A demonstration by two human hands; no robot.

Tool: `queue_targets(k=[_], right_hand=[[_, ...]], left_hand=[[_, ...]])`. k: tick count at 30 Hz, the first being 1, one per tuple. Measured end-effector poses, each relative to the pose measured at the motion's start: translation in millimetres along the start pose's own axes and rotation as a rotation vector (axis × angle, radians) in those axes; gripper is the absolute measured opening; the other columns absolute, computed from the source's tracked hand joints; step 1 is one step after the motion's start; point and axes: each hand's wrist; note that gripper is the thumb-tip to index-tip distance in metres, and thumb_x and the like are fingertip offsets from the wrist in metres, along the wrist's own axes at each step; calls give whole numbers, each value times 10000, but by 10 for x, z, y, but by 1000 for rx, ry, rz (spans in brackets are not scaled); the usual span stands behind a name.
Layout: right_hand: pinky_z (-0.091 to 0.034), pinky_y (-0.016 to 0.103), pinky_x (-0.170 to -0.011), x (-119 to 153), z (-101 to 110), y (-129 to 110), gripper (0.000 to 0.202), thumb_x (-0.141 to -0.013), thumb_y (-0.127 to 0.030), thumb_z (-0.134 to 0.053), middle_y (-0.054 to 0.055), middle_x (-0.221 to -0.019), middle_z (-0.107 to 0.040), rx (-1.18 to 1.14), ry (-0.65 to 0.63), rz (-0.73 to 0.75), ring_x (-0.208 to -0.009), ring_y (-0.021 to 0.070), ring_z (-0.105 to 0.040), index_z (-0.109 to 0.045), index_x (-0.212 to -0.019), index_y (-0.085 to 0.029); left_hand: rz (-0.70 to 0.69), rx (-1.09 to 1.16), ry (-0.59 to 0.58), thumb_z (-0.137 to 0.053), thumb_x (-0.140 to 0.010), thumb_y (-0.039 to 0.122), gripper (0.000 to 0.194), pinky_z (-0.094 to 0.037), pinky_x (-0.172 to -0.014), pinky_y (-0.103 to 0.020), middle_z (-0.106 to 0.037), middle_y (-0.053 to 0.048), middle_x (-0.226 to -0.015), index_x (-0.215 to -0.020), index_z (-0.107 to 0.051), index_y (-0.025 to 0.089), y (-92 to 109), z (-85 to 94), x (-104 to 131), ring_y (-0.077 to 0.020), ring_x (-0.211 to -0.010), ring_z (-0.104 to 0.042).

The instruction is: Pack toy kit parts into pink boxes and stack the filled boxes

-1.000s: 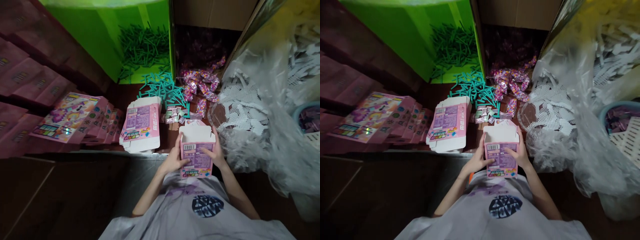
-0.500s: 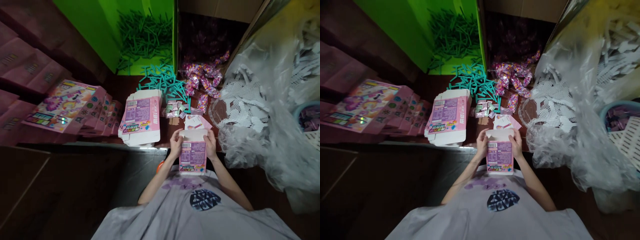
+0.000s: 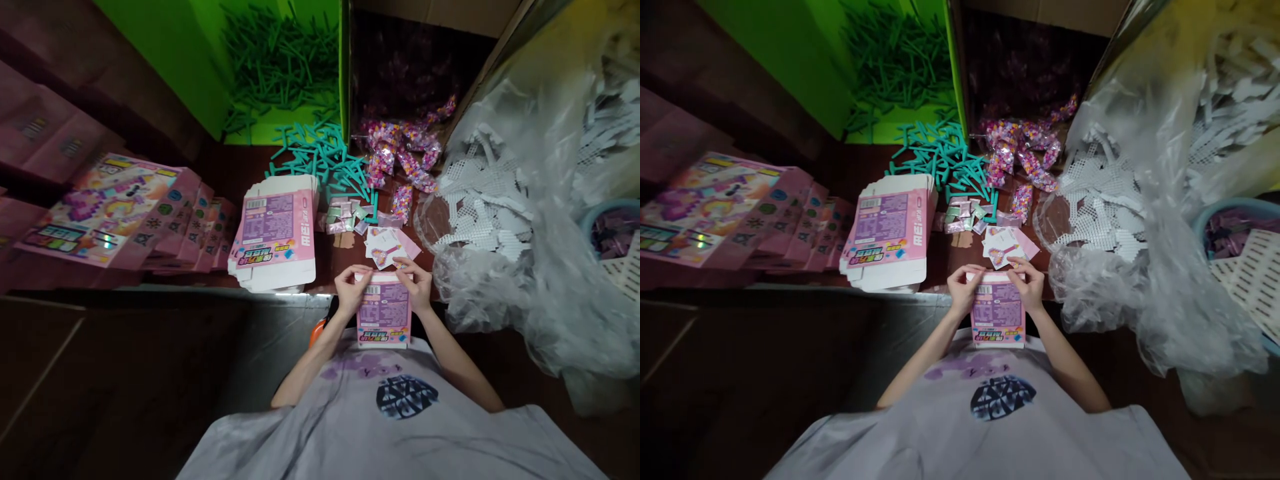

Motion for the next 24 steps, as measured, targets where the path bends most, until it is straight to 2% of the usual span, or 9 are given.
queue_targets(k=[3,8,11,15,18,20,22,24], right_hand=[[-486,447,-949,0,-14,-10,221,-757,-321,-716,95,-1038,-731,49,32,23,-985,256,-672,-637,-585,-207],[-507,428,-927,18,-5,-4,87,-743,-323,-746,74,-1026,-733,17,-78,43,-966,239,-678,-734,-735,-237],[-518,417,-922,15,48,19,127,-704,-319,-789,64,-1034,-734,-11,-171,41,-972,235,-680,-761,-810,-256],[-530,415,-925,29,101,51,208,-622,-319,-859,70,-1072,-732,29,-255,52,-998,251,-682,-779,-806,-259],[-551,404,-877,92,86,65,110,-663,-332,-835,62,-993,-751,68,-192,59,-928,241,-701,-773,-722,-262],[-552,395,-861,130,74,68,96,-697,-343,-810,59,-973,-753,97,-151,59,-912,236,-702,-766,-686,-259],[-546,392,-864,115,79,69,169,-734,-394,-775,70,-985,-748,86,-141,46,-921,238,-697,-755,-661,-243],[-547,394,-846,11,94,68,323,-822,-495,-655,87,-983,-741,23,-92,-6,-902,233,-693,-739,-677,-219]], left_hand=[[20,-28,29,-772,-700,336,226,-522,-724,-304,-713,-53,-752,-659,-652,150,3,2,-3,-179,-736,-680],[53,-114,-28,-749,-713,344,213,-457,-606,-241,-676,-23,-680,-677,-673,148,75,50,-81,-139,-635,-614],[-35,-146,-79,-734,-735,333,216,-457,-611,-246,-665,-26,-662,-634,-672,152,100,61,-95,-140,-639,-614],[-157,-149,-25,-697,-787,396,333,-490,-621,-271,-665,-39,-632,-553,-652,162,32,54,-22,-154,-625,-638],[-179,-96,-27,-500,-901,524,539,-518,-631,-303,-669,-65,-636,-518,-621,165,-41,51,45,-173,-635,-662],[-168,-123,-39,-418,-932,540,592,-526,-656,-314,-687,-81,-696,-508,-590,165,-59,46,94,-181,-681,-674],[-147,-222,-37,-466,-921,511,511,-525,-711,-315,-705,-87,-816,-567,-586,163,-38,43,167,-188,-777,-679],[-131,-336,27,-525,-897,491,371,-513,-738,-310,-692,-82,-894,-741,-613,166,36,57,275,-186,-820,-664]])
Point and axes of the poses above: each hand's wrist, its own x-axis away from the middle knuckle, its own z-axis out of the back of the hand, y = z × x
